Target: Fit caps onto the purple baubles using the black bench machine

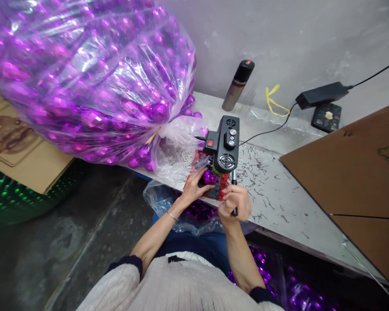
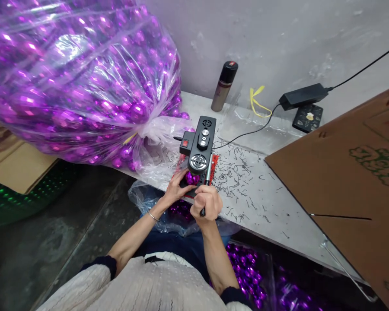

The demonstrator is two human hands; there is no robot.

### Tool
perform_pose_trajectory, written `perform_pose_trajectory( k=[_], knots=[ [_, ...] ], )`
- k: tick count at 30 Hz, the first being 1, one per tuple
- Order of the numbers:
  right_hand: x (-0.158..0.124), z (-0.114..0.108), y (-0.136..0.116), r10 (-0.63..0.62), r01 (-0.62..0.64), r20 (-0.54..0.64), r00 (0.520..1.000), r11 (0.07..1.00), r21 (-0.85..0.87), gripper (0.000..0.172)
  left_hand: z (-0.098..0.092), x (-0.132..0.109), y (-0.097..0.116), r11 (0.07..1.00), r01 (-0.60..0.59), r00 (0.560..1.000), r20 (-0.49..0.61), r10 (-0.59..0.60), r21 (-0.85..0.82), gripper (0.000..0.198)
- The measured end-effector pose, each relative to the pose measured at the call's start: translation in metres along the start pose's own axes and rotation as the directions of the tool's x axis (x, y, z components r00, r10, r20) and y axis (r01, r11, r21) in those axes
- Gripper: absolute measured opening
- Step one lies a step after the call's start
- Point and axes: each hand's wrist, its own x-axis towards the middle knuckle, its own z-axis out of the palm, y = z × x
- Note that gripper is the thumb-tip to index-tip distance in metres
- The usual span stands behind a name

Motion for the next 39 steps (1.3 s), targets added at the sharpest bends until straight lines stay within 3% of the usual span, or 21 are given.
perform_pose_trajectory(
  k=[4, 7, 11, 14, 16, 18, 21, 24, 27, 39],
  knots=[
    [0.028, -0.012, -0.012, 0.044, -0.044, 0.083, 0.996, 0.999, -0.004, 0.023, -0.006, -0.030, -0.004, 0.964, -0.199, 0.979, -0.010, 0.204, 0.177, 0.062],
    [0.026, -0.015, -0.012, 0.026, -0.026, 0.093, 0.995, 1.000, 0.006, 0.024, -0.013, -0.065, -0.001, 0.901, -0.342, 0.940, 0.105, 0.325, 0.266, 0.057],
    [0.011, -0.014, -0.007, 0.008, -0.010, 0.116, 0.993, 1.000, 0.019, 0.023, -0.025, -0.089, 0.003, 0.865, -0.400, 0.912, 0.219, 0.346, 0.303, 0.069],
    [0.004, -0.014, -0.006, 0.017, -0.021, 0.126, 0.992, 0.999, 0.034, 0.021, -0.038, -0.058, -0.002, 0.873, -0.365, 0.930, 0.177, 0.323, 0.325, 0.057],
    [0.003, -0.014, -0.006, 0.025, -0.030, 0.128, 0.991, 0.999, 0.044, 0.021, -0.045, -0.015, -0.010, 0.881, -0.269, 0.962, 0.068, 0.264, 0.388, 0.043],
    [0.003, -0.013, -0.006, 0.032, -0.039, 0.127, 0.991, 0.998, 0.047, 0.021, -0.049, 0.036, -0.018, 0.872, -0.095, 0.989, -0.056, 0.139, 0.481, 0.039],
    [0.002, -0.013, -0.005, 0.040, -0.045, 0.124, 0.991, 0.998, 0.042, 0.020, -0.047, 0.105, -0.026, 0.808, 0.072, 0.990, 0.059, -0.132, 0.585, 0.031],
    [0.000, -0.013, -0.005, 0.036, -0.043, 0.127, 0.991, 0.998, 0.052, 0.020, -0.039, 0.144, -0.026, 0.813, 0.052, 0.957, 0.203, -0.206, 0.579, 0.019],
    [-0.001, -0.012, -0.005, 0.036, -0.043, 0.122, 0.992, 0.998, 0.054, 0.020, -0.032, 0.155, -0.022, 0.826, 0.020, 0.935, 0.283, -0.215, 0.563, 0.017],
    [-0.002, -0.010, -0.005, 0.062, -0.067, 0.100, 0.993, 0.997, 0.046, 0.021, -0.021, 0.164, -0.010, 0.848, -0.007, 0.906, 0.363, -0.219, 0.531, 0.010]
  ],
)
